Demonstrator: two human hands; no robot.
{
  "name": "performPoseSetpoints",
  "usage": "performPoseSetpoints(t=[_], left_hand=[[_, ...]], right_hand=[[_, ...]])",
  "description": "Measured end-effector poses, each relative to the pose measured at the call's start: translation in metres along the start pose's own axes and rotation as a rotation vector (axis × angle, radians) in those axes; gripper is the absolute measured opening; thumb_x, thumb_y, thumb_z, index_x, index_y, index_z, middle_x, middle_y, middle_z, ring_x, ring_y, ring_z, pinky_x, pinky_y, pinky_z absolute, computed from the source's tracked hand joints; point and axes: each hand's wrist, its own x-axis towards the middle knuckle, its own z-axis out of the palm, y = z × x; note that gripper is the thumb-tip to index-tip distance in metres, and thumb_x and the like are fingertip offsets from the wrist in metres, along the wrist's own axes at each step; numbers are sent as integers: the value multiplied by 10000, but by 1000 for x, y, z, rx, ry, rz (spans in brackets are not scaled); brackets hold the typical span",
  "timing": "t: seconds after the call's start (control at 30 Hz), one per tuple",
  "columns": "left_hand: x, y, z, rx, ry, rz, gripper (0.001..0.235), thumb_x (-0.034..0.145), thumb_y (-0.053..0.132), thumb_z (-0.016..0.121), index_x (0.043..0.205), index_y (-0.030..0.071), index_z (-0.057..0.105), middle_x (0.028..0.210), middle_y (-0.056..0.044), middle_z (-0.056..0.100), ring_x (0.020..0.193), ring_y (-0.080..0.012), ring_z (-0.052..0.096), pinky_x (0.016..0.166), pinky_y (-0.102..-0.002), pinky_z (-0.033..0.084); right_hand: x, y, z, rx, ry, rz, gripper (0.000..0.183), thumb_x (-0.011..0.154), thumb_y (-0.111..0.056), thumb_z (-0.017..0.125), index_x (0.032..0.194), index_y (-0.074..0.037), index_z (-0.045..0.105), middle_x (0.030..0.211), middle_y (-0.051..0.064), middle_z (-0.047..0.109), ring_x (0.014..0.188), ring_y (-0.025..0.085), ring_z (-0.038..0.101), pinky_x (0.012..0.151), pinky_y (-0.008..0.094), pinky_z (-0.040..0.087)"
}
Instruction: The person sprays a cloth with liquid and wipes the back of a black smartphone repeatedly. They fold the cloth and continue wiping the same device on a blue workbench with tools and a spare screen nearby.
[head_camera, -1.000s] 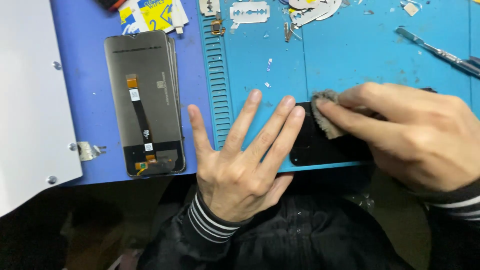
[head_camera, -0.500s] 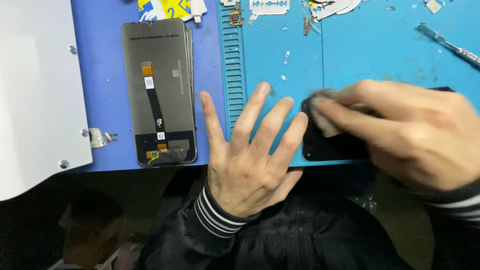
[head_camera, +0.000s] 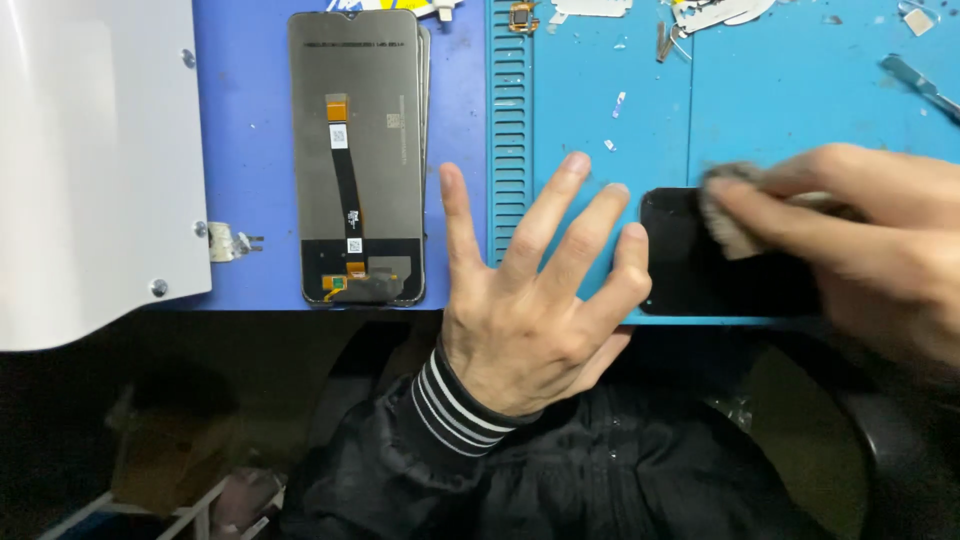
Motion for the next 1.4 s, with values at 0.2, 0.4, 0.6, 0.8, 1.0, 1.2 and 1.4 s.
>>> performPoseSetpoints(t=[0.2,0.4,0.6,0.8,1.0,1.2,1.4], left_hand=[[4,3,6,-35,24,-2,417,762,290,837,1111,120,684,1314,-110,671,1362,-331,514,1054,-872,246],[3,2,3,-13,-2,1,341,868,322,765,1125,111,694,1323,-110,673,1361,-330,517,1055,-863,231],[-1,2,5,10,-4,4,361,842,320,785,1122,113,687,1313,-117,683,1352,-339,527,1052,-864,217],[3,7,9,-13,-25,7,579,710,391,930,1149,109,680,1324,-117,676,1359,-342,508,1036,-886,196],[5,9,6,18,14,6,382,854,358,733,1131,98,689,1308,-119,683,1342,-342,530,1057,-861,208],[3,4,9,18,-20,16,569,722,399,913,1150,107,676,1326,-124,674,1358,-351,510,1034,-886,213],[1,6,6,18,-15,23,498,777,392,831,1145,89,686,1328,-131,664,1358,-353,508,1050,-878,203]], right_hand=[[-18,8,-1,4,-22,-55,390,1025,58,498,1378,-16,644,1191,139,659,949,280,685,793,371,536],[-14,4,-8,-40,-70,-95,532,945,110,419,1421,-54,589,1324,70,630,1128,266,659,883,366,508],[-57,41,-3,-97,-223,77,832,763,-74,609,1576,-166,459,1402,127,578,1203,315,626,1027,387,489],[-76,33,1,-71,0,94,512,952,124,558,1419,-57,666,1262,122,660,1101,294,674,919,375,508],[-26,-10,2,131,-56,140,488,960,46,460,1416,-50,604,1279,46,637,698,163,655,497,297,533],[-74,29,-1,64,-37,125,593,915,151,549,1485,-8,588,1306,198,621,1145,354,639,994,398,482],[-29,5,-4,-125,53,9,397,1051,2,530,1397,-96,699,1165,76,666,909,259,692,678,378,521]])
